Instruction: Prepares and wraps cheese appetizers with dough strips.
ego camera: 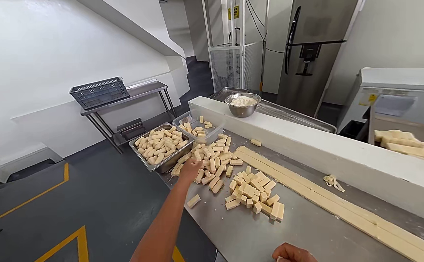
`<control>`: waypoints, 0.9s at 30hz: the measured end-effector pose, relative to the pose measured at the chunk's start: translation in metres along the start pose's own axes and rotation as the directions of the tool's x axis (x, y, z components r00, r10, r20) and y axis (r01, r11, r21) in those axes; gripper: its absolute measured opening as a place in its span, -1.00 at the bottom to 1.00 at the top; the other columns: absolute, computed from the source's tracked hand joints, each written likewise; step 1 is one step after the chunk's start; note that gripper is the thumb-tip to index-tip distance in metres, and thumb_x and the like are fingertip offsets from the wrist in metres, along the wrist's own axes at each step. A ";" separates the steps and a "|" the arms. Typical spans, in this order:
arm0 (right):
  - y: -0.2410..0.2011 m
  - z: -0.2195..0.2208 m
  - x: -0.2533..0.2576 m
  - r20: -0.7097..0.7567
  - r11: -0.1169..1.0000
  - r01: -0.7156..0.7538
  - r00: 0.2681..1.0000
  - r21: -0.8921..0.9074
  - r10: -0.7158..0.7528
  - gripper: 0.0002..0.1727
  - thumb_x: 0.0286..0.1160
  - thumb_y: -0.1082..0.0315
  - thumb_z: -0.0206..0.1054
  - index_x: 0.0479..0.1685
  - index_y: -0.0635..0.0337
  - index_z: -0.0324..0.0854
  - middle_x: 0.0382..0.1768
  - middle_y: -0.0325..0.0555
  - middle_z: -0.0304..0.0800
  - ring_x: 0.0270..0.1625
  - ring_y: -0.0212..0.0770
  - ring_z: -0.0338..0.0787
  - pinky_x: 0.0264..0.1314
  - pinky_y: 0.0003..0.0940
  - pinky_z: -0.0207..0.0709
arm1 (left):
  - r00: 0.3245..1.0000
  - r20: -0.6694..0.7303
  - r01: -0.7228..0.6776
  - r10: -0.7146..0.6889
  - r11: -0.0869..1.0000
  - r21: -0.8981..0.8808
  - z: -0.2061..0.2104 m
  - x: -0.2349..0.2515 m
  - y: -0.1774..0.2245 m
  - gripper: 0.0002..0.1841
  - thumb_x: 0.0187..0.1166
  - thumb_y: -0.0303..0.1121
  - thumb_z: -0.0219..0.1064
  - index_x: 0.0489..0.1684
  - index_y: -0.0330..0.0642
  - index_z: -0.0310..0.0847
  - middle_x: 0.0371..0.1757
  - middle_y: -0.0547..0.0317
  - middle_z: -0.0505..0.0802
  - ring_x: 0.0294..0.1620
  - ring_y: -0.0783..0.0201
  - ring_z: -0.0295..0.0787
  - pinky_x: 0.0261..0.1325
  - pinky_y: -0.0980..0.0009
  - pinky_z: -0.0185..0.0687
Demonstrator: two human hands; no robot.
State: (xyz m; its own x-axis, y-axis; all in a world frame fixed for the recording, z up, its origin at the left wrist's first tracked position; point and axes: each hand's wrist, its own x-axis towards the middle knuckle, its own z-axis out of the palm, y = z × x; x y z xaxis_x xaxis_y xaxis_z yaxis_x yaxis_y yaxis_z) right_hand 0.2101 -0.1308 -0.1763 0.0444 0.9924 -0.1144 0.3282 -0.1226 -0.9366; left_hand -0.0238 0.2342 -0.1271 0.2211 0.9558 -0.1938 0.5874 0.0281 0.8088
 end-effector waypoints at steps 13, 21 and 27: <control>0.004 0.011 0.059 0.263 0.964 -0.255 0.938 0.082 0.225 -0.22 0.50 0.60 0.24 0.77 0.23 0.05 0.04 0.07 0.85 -0.01 -0.14 0.89 0.18 -0.15 0.72 | 0.820 0.533 -0.193 0.212 0.977 -0.092 0.087 -0.180 -0.024 -0.70 0.47 -0.37 0.52 0.07 -0.37 0.78 0.29 -0.19 0.76 0.30 0.00 0.74 0.37 0.07 0.67; -0.031 0.025 0.063 0.264 0.979 -0.103 0.953 -0.177 0.148 -0.05 0.45 0.66 0.23 0.87 0.25 -0.22 0.18 0.28 0.65 -0.06 0.05 0.80 0.11 -0.03 0.67 | 0.655 0.731 -0.267 0.189 0.964 -0.010 0.105 -0.191 -0.011 -0.70 0.54 -0.36 0.47 0.13 -0.35 0.77 0.18 -0.17 0.83 0.08 0.04 0.80 0.35 0.01 0.55; -0.024 0.042 0.064 0.311 0.951 -0.289 0.899 -0.109 0.309 -0.28 0.48 0.55 0.38 0.67 0.36 0.19 0.03 0.21 0.80 -0.05 0.05 0.85 0.15 0.02 0.67 | 0.849 0.511 -0.317 0.134 0.903 0.289 0.083 -0.185 -0.013 -0.63 0.56 -0.35 0.44 0.25 -0.36 0.72 0.06 -0.21 0.89 0.20 -0.13 0.80 0.53 -0.13 0.40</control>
State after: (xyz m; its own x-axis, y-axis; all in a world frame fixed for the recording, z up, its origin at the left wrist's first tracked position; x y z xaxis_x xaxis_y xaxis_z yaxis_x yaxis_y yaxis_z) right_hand 0.1655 -0.0641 -0.1747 -0.1519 0.8556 -0.4948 0.4022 -0.4038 -0.8217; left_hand -0.0081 0.0330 -0.1477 0.6645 0.6657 -0.3396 0.6856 -0.3620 0.6316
